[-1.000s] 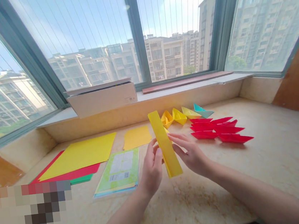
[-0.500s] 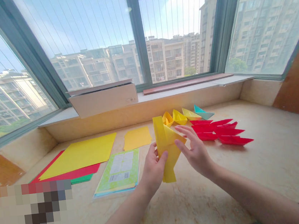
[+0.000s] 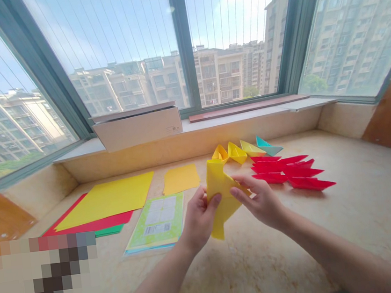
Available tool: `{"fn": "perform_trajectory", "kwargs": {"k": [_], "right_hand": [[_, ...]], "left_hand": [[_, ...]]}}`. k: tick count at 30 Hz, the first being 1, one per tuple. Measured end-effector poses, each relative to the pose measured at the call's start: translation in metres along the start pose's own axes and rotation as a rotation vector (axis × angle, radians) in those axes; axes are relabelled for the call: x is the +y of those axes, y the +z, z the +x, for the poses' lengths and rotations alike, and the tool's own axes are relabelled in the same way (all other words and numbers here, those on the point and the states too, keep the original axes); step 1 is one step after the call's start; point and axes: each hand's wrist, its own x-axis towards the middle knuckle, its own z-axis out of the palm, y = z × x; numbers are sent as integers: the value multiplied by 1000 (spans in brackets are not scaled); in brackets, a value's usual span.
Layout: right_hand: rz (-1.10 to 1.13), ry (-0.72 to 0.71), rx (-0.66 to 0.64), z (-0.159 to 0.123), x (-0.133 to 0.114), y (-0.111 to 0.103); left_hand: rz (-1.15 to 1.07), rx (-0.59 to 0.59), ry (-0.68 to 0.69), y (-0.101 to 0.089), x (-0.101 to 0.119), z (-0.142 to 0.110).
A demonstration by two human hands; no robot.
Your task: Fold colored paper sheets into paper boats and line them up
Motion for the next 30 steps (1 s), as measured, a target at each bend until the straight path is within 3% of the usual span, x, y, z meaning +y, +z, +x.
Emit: {"fn": "perform_trajectory", "kwargs": {"k": [2, 7, 13, 16, 22, 25, 30], "right_hand": [[19, -33, -45, -2, -3, -3], [244, 2, -249, -7, -10, -5], [28, -225, -204, -11, -12, 5], [-98, -318, -165, -11, -7, 10], [-190, -392, -194, -11, 0, 9], [-180, -391, -193, -10, 1, 7], [-172, -366, -75, -9, 1, 6]], "left_hand": [[9, 19, 14, -4, 1, 3], [38, 203, 136, -11, 2, 7], [66, -18, 134, -2, 7, 0], [45, -19, 69, 5, 10, -4], [-179, -98, -84, 2, 5, -6], [-252, -153, -74, -4, 0, -10], [-72, -170, -54, -7, -2, -12]]}}
